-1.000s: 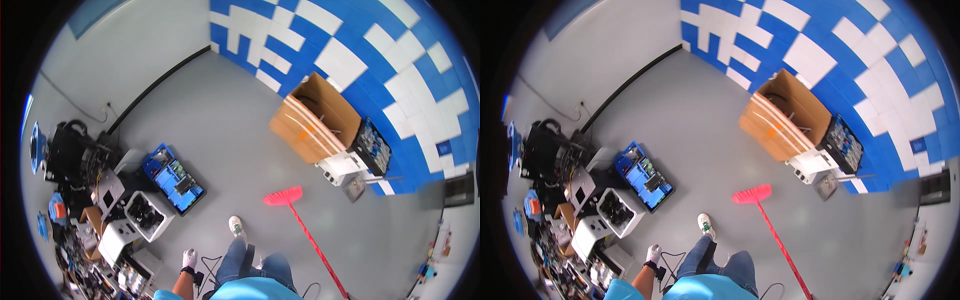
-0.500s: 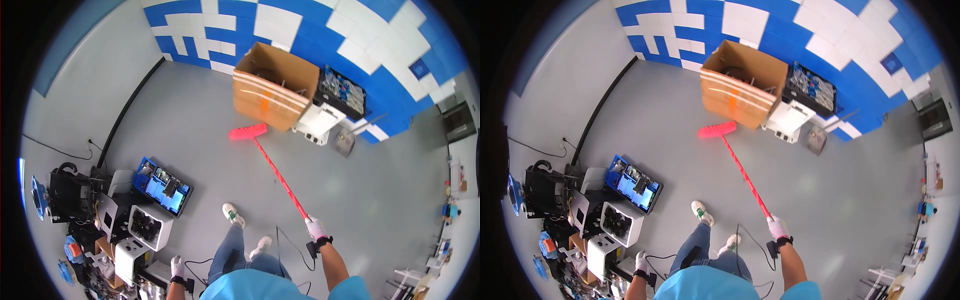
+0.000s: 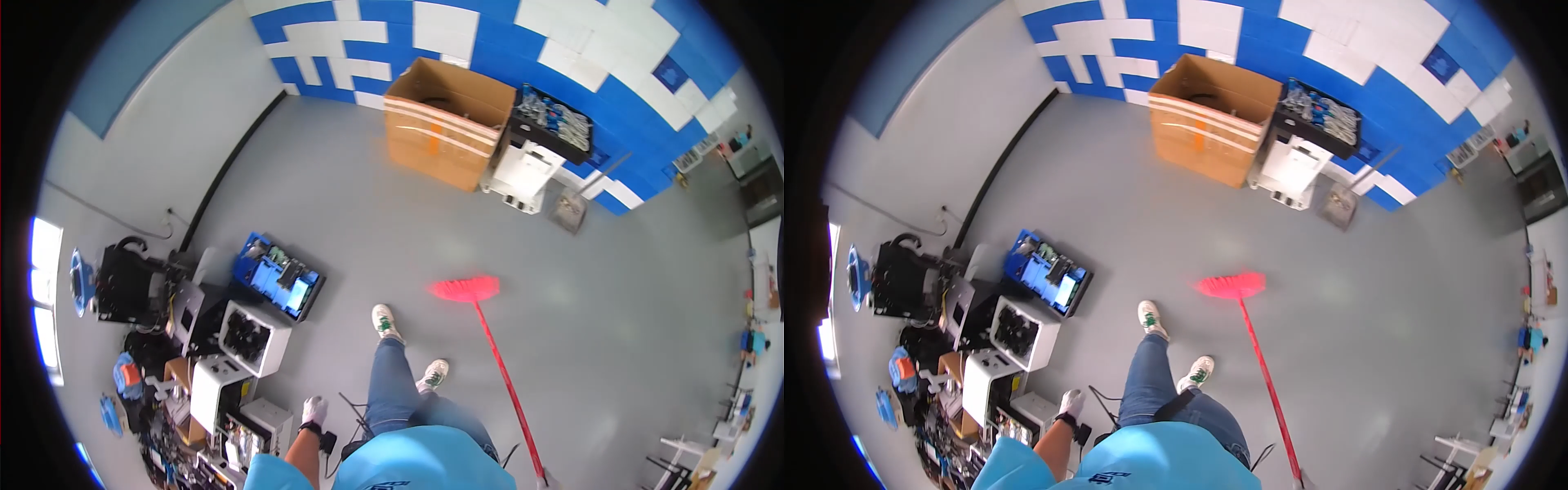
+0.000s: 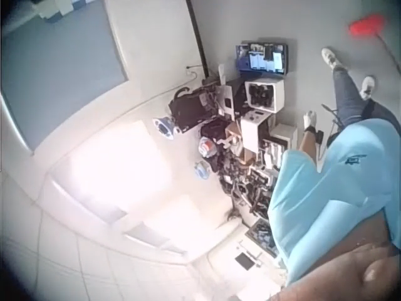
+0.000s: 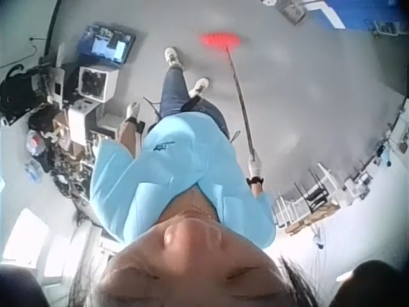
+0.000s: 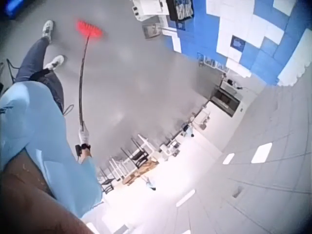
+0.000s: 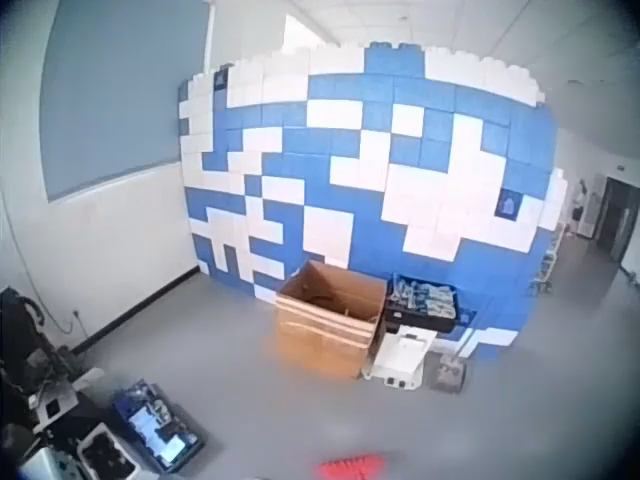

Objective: The person sweeps debris into a dustpan with a broom, moves a white machine and several cardboard boxes, transfers metal rails and a crate of cables into a box, and sweeps a corner of the room.

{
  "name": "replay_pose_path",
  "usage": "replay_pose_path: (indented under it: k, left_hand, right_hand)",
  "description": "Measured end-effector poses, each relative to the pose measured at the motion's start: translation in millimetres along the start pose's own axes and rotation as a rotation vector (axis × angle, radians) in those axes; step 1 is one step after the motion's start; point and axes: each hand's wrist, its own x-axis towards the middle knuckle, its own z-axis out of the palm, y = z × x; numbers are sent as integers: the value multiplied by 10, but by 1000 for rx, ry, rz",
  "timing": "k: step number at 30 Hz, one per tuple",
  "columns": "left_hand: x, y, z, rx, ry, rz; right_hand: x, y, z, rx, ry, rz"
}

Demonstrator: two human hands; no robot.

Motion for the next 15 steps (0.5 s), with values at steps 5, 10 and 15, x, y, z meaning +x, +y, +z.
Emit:
replay_pose_path:
  k: [5, 10, 15]
  left_hand:
    - [-285, 347, 36, -64, 76, 17]
    - [-526, 151, -115, -94, 131, -27]
    - [-602, -438, -47, -256, 146, -63]
  right_hand:
    - [-46, -112, -292, 27, 24, -103]
    - [821, -1551, -459, -48, -74, -201]
    - [1731, -3347, -550, 101, 12, -517]
